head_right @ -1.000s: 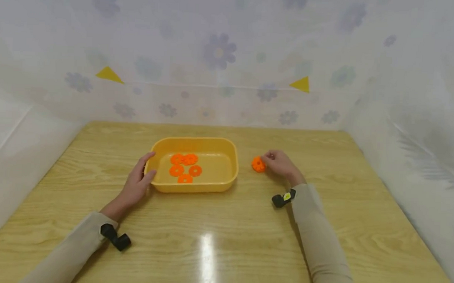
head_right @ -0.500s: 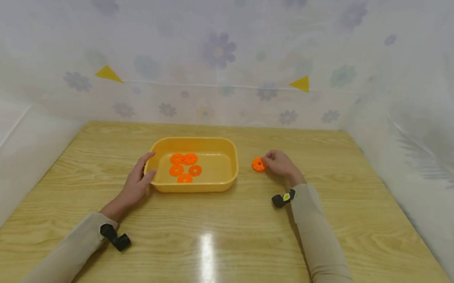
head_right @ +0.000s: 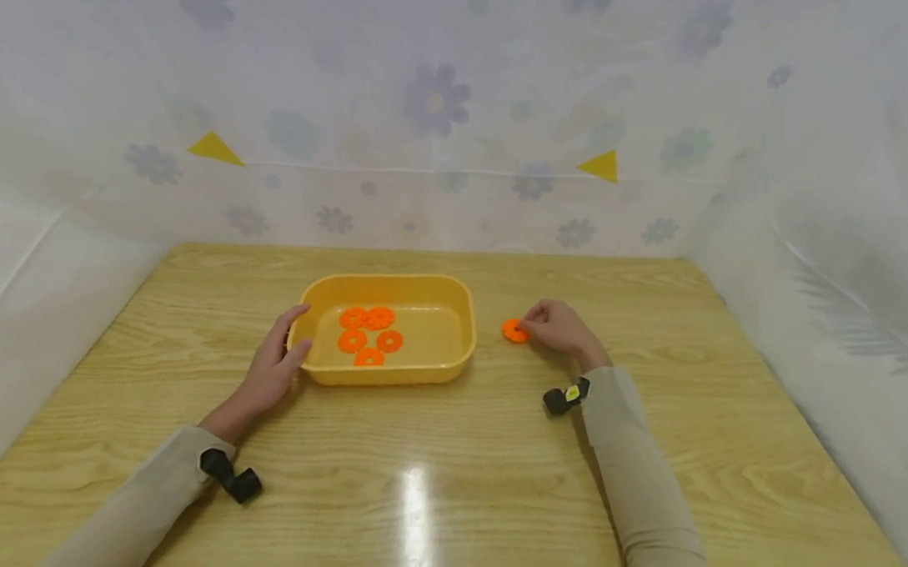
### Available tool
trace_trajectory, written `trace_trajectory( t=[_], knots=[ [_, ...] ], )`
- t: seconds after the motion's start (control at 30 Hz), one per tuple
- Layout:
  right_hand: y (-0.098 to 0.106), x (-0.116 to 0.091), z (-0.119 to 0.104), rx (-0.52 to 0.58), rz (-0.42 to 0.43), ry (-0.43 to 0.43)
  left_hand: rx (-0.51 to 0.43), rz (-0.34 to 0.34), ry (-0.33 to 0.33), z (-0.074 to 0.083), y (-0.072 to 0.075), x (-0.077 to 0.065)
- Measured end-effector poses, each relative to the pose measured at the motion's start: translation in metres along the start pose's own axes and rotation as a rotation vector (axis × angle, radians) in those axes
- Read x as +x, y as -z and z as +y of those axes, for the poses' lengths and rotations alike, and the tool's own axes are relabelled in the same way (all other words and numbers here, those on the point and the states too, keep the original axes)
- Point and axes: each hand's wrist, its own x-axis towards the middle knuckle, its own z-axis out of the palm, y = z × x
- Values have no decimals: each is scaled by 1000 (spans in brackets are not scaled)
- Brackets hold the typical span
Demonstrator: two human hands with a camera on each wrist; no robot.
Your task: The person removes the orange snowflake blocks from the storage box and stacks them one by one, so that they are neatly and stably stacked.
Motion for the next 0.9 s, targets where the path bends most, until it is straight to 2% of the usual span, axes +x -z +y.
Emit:
trace_trajectory(
  t=[0.23,0.53,0.9],
  knots=[
    [0,1,1,32,1,30,2,-3,-1,-1,0,0],
    [-2,1,0,-1,19,45,-5,-2,-16,-1,-1,0],
    [-5,0,-5,-25,69,4,5,-9,-7,1,0,0]
  ],
)
